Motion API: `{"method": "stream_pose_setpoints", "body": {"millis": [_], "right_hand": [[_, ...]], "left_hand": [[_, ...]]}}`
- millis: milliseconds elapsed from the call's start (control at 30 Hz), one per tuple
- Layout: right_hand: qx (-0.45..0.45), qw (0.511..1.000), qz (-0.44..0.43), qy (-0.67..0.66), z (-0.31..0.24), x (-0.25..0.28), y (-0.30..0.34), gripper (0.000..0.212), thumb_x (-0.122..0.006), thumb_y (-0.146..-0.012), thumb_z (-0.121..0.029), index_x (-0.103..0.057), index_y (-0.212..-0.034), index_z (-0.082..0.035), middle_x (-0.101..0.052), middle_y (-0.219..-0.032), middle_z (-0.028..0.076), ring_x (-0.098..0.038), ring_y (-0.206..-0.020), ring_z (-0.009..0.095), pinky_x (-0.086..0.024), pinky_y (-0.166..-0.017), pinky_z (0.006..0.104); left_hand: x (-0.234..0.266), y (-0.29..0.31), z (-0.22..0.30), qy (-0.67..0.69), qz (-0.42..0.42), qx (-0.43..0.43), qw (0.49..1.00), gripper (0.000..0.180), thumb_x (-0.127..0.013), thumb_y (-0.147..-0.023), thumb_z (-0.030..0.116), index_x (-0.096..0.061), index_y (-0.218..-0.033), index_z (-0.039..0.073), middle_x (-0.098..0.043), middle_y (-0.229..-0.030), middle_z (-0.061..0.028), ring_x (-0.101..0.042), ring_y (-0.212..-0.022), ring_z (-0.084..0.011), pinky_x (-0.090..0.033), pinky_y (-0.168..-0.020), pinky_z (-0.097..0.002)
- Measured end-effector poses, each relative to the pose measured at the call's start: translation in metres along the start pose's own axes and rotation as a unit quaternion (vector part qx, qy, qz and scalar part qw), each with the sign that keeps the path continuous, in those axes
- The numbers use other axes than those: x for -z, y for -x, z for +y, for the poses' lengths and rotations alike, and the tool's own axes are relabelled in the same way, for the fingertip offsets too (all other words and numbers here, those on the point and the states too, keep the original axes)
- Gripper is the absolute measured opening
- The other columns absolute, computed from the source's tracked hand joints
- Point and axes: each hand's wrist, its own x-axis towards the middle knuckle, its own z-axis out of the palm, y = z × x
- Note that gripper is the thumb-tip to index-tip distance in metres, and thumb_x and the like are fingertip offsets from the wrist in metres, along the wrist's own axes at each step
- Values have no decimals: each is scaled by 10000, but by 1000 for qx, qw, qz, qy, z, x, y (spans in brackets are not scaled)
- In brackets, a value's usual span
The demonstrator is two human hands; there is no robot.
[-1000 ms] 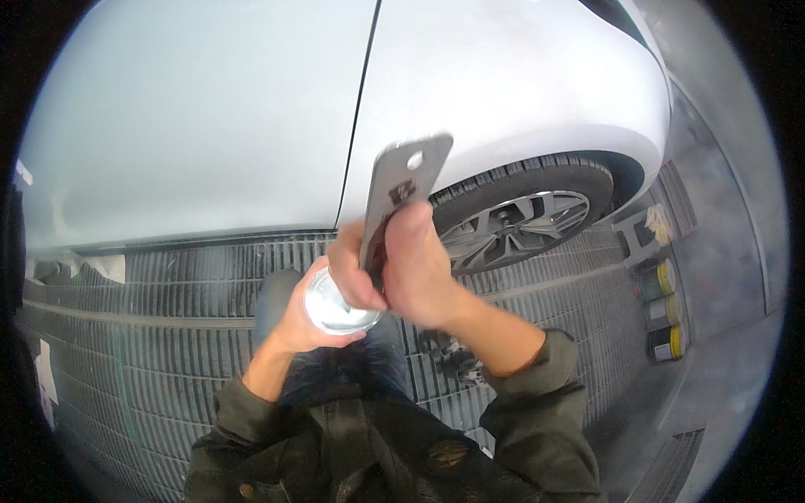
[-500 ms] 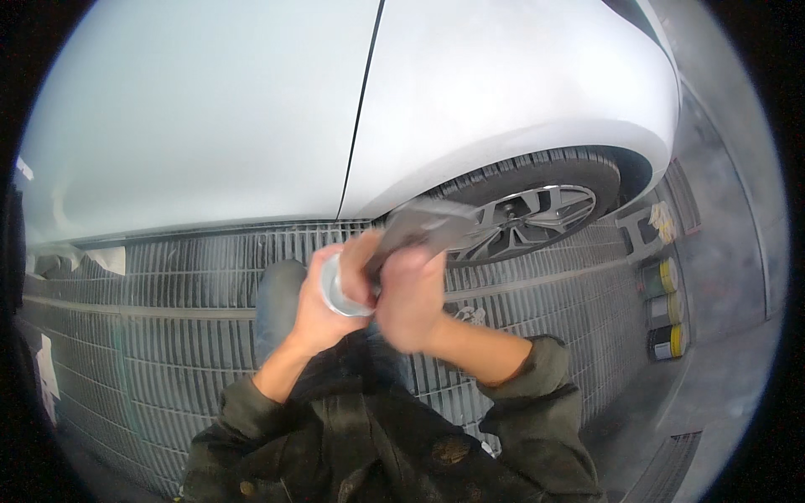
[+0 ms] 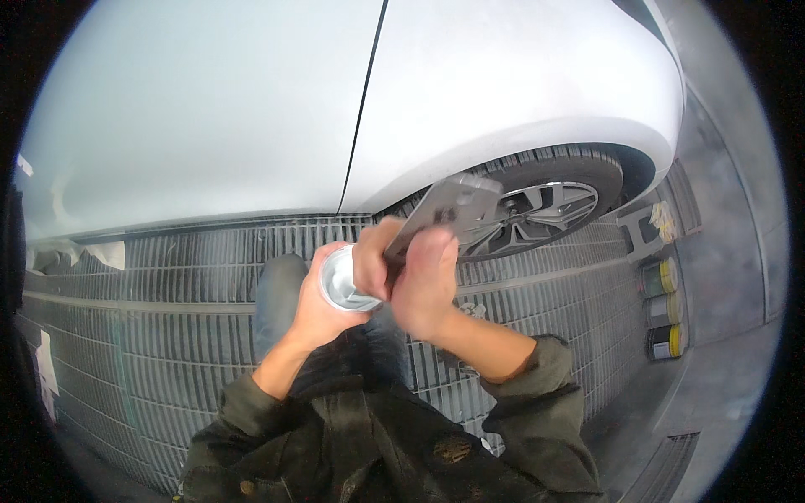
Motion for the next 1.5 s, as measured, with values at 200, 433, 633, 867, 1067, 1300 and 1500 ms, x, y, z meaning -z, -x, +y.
{"method": "stream_pose_setpoints", "body": {"millis": [200, 433, 633, 867, 1067, 1300, 1500], "right_hand": [[-57, 998, -24, 12, -11, 0, -15, 826, -236, -953, -742, -570, -720, -23, -599, -605, 69, -594, -574, 141, -462, -555, 254], [-143, 986, 74, 31, -31, -20, -13, 840, -136, -863, -830, -491, -711, -84, -495, -556, 20, -464, -482, 133, -398, -483, 252], [-79, 995, 53, -29, -55, -17, -24, 770, -156, -915, -788, -474, -731, -111, -480, -584, 6, -442, -475, 100, -380, -464, 224], [-4, 997, -46, -66, -11, 13, -39, 319, -424, -992, -344, -529, -988, -43, -537, -759, 38, -520, -604, 118, -443, -509, 239], [-176, 983, 40, -30, -5, -11, -32, 666, -314, -1015, -587, -589, -949, 16, -597, -711, 71, -583, -614, 164, -495, -660, 285], [-159, 986, 45, 4, -11, -14, -13, 757, -237, -991, -680, -534, -776, -17, -516, -590, 61, -511, -532, 169, -457, -562, 311], [-101, 994, 49, -9, -47, -17, -14, 751, -142, -971, -717, -478, -716, -95, -476, -567, -5, -469, -505, 124, -441, -539, 267]], "left_hand": [[7, -9, 20, 15, 4, 6, 1000, 678, -894, -627, 116, -586, -1223, 17, -688, -1115, -96, -649, -1044, -185, -514, -926, -338], [13, -17, 21, 48, 5, 23, 999, 621, -868, -628, 70, -627, -1196, 1, -709, -1098, -96, -661, -1035, -174, -516, -929, -337], [18, -12, -5, -19, 10, 42, 999, 684, -918, -602, 108, -614, -1208, 12, -693, -1112, -73, -636, -1031, -148, -498, -931, -319], [18, -8, 3, 12, -50, 25, 998, 781, -931, -568, 105, -575, -1254, 0, -675, -1124, -73, -626, -1041, -149, -489, -942, -315], [21, -14, 10, 17, -42, 52, 998, 693, -910, -612, 128, -606, -1222, 3, -701, -1093, -82, -652, -1011, -161, -511, -920, -326], [14, -13, 14, 30, -18, 55, 998, 665, -880, -607, 96, -611, -1208, 1, -702, -1089, -75, -652, -1009, -153, -510, -919, -320], [17, -9, 0, 3, -33, 31, 999, 701, -891, -588, 103, -605, -1220, 0, -697, -1099, -90, -649, -1031, -173, -505, -929, -326]]}}
